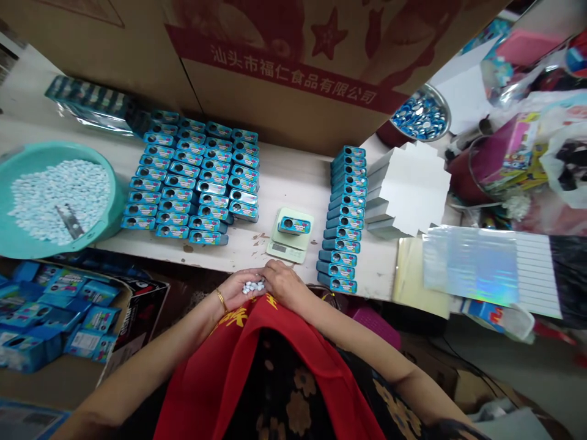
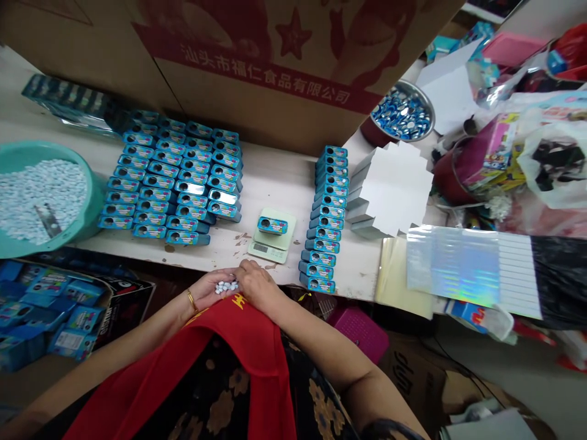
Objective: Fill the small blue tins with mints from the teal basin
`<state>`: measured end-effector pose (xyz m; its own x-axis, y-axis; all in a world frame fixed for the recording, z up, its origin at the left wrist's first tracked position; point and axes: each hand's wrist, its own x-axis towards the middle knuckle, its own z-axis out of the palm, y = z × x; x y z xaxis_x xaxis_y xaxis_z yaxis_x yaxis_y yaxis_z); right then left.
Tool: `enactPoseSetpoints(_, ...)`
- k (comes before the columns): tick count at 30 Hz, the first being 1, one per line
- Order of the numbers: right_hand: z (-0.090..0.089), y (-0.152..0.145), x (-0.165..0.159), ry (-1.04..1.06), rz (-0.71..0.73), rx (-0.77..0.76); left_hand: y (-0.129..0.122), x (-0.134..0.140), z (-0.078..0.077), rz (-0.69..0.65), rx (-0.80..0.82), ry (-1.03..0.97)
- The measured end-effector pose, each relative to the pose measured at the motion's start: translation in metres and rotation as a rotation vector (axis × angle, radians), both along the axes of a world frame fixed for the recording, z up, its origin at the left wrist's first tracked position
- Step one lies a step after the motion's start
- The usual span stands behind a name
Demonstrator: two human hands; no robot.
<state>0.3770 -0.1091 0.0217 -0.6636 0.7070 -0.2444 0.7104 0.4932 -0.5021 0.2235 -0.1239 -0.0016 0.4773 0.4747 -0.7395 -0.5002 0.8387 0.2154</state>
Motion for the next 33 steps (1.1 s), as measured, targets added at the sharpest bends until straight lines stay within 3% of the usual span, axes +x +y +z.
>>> enactPoseSetpoints(7, -0.005, 0.009, 0.009, 0.066, -0.005, 0.041, 0.011, 0.007, -0.004, 0.021, -0.009, -0.099)
enactPoseSetpoints(13, -0.001, 0.058, 0.031, 0.379, -0.269, 0.184, 0.04, 0.011, 0.008, 0.113, 0.006, -0.158)
enactPoseSetpoints(19, -0.01, 0.1, 0.044, 0.221, -0.356, 0.251, 0.044, 0.007, 0.012, 0.136, 0.022, -0.138)
enactPoseSetpoints(23, -0.003, 0.08, 0.036, 0.215, -0.346, 0.285, 0.031, 0.006, 0.009, 0.171, -0.033, -0.159)
enactPoseSetpoints(28, 0.012, 0.02, 0.001, 0.135, 0.026, 0.207, 0.017, 0.008, 0.003, 0.266, -0.173, -0.202)
enactPoseSetpoints(33, 0.011, -0.001, -0.009, 0.057, 0.105, 0.138, 0.007, 0.006, 0.001, 0.252, -0.22, -0.188)
